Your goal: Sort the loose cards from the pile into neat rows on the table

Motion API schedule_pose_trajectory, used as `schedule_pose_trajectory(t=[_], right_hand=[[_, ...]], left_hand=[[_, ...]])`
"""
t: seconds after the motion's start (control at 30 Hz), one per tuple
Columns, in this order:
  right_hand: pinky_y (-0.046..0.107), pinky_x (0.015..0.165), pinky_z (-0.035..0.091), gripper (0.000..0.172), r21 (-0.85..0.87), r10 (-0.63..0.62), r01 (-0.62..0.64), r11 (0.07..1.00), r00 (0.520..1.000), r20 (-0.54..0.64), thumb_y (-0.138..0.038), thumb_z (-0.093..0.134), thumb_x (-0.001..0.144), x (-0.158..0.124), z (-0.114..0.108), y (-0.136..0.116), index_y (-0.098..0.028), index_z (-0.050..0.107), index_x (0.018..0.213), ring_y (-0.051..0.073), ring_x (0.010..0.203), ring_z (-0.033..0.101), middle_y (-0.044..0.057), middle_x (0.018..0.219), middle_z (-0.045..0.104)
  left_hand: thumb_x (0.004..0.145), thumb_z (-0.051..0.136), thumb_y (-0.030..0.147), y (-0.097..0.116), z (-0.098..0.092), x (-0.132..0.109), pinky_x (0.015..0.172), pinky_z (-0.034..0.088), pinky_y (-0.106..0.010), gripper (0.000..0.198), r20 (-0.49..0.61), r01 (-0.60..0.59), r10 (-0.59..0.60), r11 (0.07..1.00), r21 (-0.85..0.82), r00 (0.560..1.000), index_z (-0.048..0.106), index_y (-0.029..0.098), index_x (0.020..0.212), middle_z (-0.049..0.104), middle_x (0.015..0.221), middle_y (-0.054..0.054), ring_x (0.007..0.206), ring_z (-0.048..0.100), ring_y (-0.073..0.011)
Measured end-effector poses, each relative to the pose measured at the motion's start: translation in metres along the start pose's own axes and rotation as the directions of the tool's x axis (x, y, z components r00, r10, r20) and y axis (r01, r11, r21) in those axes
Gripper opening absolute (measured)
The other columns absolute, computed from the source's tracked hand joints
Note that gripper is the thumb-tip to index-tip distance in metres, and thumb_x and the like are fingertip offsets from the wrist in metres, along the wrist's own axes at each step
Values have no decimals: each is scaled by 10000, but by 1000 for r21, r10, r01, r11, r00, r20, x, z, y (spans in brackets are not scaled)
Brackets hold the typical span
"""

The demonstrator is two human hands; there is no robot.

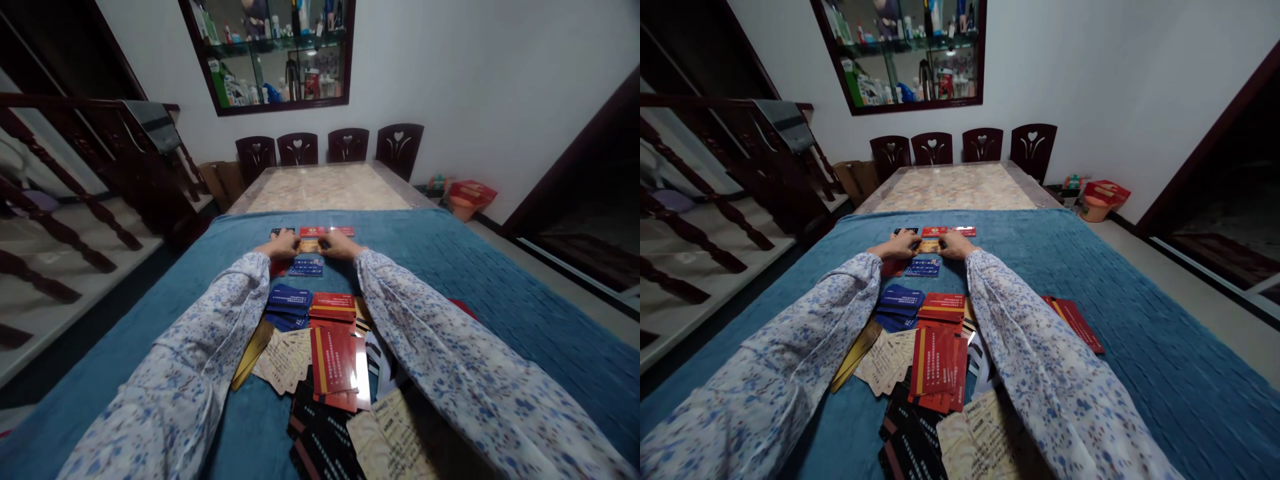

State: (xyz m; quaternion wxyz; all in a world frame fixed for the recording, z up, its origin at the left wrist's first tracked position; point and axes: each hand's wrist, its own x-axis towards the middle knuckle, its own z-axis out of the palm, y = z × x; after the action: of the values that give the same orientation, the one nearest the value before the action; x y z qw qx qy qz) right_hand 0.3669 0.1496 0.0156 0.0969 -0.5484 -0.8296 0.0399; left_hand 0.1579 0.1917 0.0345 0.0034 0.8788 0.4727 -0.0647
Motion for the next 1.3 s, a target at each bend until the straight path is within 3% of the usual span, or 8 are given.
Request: schedule_pose_trajectory(t=[0.37, 0.57, 0.77, 1.3], right_hand=[[271, 860, 450, 276, -44, -65, 66, 997, 998, 20, -263, 632, 930, -5, -5, -4, -109, 750, 1126, 227, 1001, 668, 156, 1120, 748], [273, 873, 449, 262, -113, -27, 35, 993, 997, 69, -266, 634, 949, -6, -9, -11, -116, 748, 1131, 239, 1041, 671, 174, 1169, 730], [263, 885, 461, 290, -143, -1, 9, 990, 998, 55, -253, 669, 932, -10, -13, -16, -119, 730, 1181, 248, 1078, 672, 187, 1247, 703], [334, 958, 475, 397, -144, -56, 53, 988, 998, -17, -260, 656, 942, -45, -29, -38, -135, 685, 1318, 282, 1171, 643, 183, 1291, 678]], left_hand=[[800, 599, 256, 7, 3, -2, 1074, 374, -657, 463, -45, -14, 14, 1000, -5, 999, 679, 239, 1257, 608, 1362, -173, 1319, 456, -408], [783, 595, 222, 11, 5, -10, 1038, 381, -640, 342, -91, -17, 19, 1000, 18, 996, 729, 235, 1097, 661, 1254, -166, 1310, 439, -411], [832, 551, 224, 12, 5, -20, 1034, 365, -620, 283, -138, -22, 24, 1000, 18, 990, 724, 230, 1057, 654, 1240, -167, 1316, 423, -389], [875, 552, 165, 29, -5, -68, 1059, 346, -590, 441, -195, -54, 59, 998, 33, 979, 649, 247, 1297, 610, 1380, -146, 1365, 395, -376]])
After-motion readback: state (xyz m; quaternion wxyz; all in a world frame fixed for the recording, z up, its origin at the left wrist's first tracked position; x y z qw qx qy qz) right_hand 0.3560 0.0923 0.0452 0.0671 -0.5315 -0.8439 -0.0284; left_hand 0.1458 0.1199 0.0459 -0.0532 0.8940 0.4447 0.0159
